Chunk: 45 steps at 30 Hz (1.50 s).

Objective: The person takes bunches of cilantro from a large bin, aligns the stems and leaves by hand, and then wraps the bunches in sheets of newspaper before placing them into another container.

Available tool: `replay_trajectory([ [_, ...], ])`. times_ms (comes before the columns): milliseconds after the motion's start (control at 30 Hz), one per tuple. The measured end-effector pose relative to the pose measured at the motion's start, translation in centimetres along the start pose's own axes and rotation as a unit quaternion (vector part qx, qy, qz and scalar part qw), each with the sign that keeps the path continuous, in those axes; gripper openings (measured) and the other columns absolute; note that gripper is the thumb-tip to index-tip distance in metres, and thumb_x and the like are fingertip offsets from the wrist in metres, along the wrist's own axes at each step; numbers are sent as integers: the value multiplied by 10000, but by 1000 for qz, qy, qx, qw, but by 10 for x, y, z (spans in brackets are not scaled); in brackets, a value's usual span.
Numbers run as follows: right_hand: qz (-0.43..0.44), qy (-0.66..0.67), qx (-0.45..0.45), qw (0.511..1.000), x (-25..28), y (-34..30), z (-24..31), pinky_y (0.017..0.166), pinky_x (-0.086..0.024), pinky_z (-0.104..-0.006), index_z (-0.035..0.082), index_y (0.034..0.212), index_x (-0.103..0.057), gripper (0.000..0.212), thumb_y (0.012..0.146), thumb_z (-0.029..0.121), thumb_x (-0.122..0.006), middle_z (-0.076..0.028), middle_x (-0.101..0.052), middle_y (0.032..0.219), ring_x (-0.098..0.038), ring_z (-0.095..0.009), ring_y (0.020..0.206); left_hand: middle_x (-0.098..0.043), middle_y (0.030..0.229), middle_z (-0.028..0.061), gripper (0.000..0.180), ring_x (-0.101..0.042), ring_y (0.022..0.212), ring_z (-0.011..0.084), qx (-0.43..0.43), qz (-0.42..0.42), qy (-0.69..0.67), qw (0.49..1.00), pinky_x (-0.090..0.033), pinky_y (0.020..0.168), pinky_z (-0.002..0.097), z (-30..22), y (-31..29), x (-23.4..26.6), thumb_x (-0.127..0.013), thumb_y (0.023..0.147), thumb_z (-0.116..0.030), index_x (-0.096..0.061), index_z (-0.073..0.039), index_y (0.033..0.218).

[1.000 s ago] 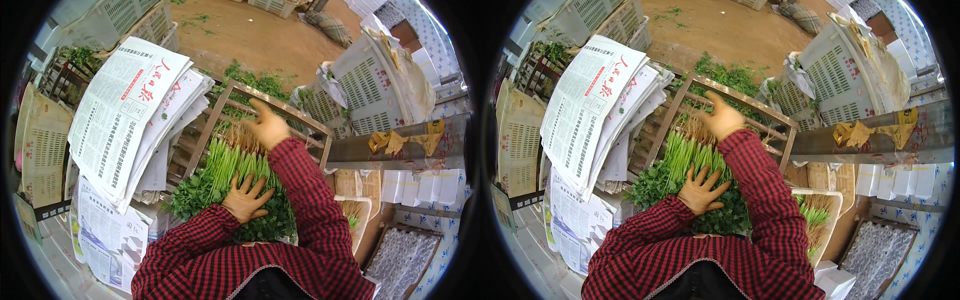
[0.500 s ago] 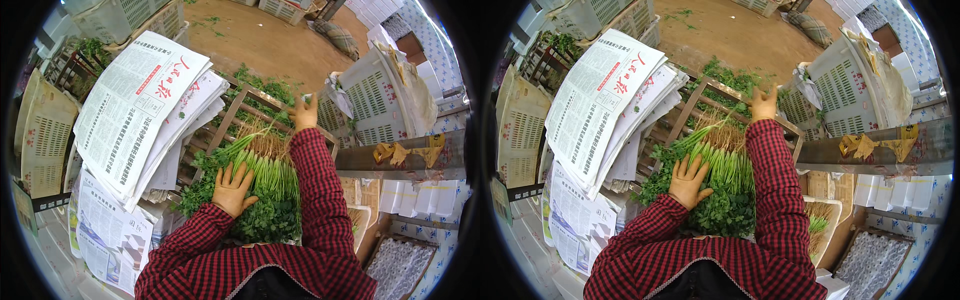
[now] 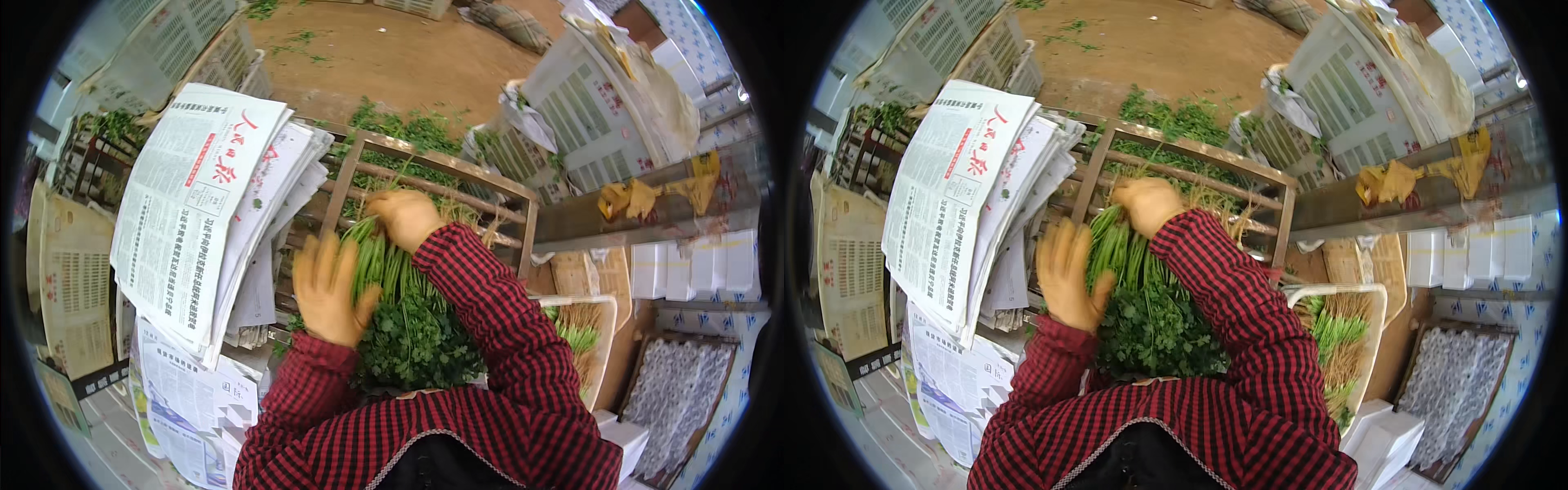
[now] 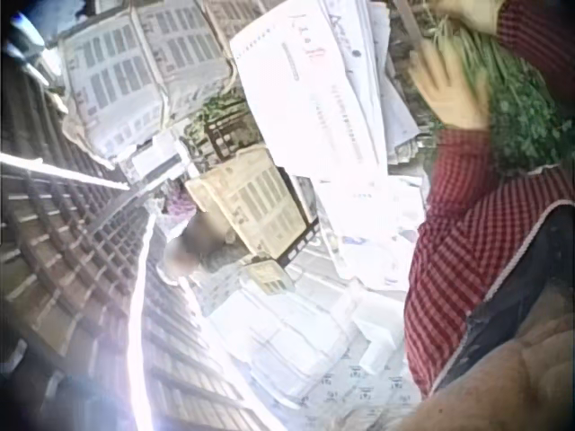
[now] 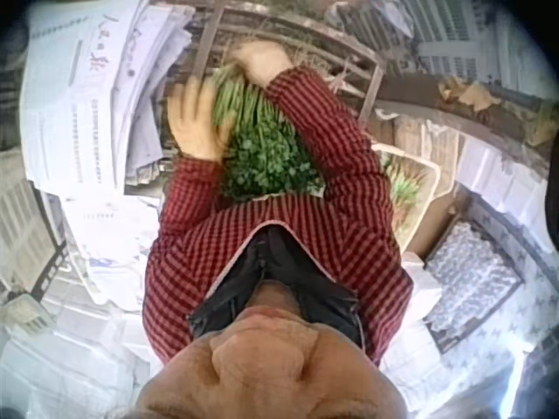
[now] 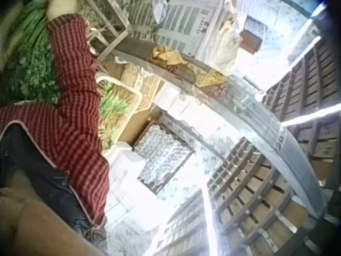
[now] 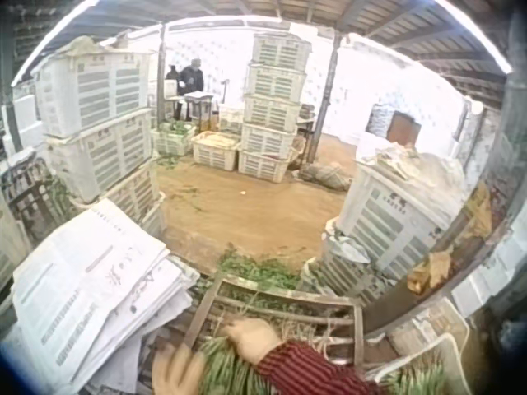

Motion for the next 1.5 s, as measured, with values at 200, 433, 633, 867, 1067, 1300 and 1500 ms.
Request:
replay_trajectory([
  [200,156,-106,63,980,-18,15,18,790,-604,-426,125,1115,-755,245,901,128,-636,-104,-756,1029,-733,-293,956,-667,1062,208,587,-646,948,404,116,168,27,979,-538,820,511,35,-1,-70,-652,970,-338,-512,-38,1455],
  [433,145,-170,-308,925,62,11,-117,822,-614,-434,133,1267,-705,321,951,136,-646,-153,-730,1157,-724,-320,1011,-680,1135,253,512,-665,995,442,179,166,-31,969,-551,850,520,35,-23,-83,-590,1029,-347,-555,-24,1425],
  [633,-180,-7,-346,921,114,-135,-117,947,-553,-453,86,1492,-493,605,972,321,-694,-230,-646,1326,-659,-365,1164,-690,1220,262,490,-672,1122,414,226,91,-153,958,-543,958,445,68,-42,-98,-566,1051,-366,-581,-29,1407],
  [867,-217,295,-451,814,-7,-304,-35,1051,-493,-400,-14,1521,-405,782,937,365,-760,-196,-652,1266,-642,-304,1172,-672,1209,293,981,-686,1056,349,235,284,-300,880,-546,903,410,65,-44,-117,-728,929,-396,-169,18,1621],
  [1067,-126,476,-485,723,-38,-250,38,1116,-440,-401,-14,1589,-233,1057,854,478,-812,-229,-515,1504,-543,-335,1353,-644,1298,316,1193,-659,1173,404,214,263,-393,855,-529,1011,432,-1,-26,-112,-898,772,-360,-148,17,1619],
  [1300,-111,407,-506,752,-45,-256,30,1050,-490,-407,7,1595,-239,1031,867,491,-785,-240,-583,1428,-604,-378,1280,-598,1390,283,1157,-622,1255,358,226,274,-324,877,-501,1062,416,6,-30,-122,-887,785,-332,-160,18,1614],
  [1500,-88,296,-435,846,-27,-235,43,902,-567,-443,2,1629,-82,1130,876,499,-761,-273,-671,1271,-696,-415,1073,-588,1410,268,1195,-606,1263,396,224,209,-310,900,-510,1060,444,20,-41,-121,-894,786,-374,-131,-26,1638],
])
Point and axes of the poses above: each hand's wrist, its own y-axis towards the middle knuckle, its own x-axis out of the back of the hand, z = x × y, the point moved 6 cm from there along y, towards the middle knuckle
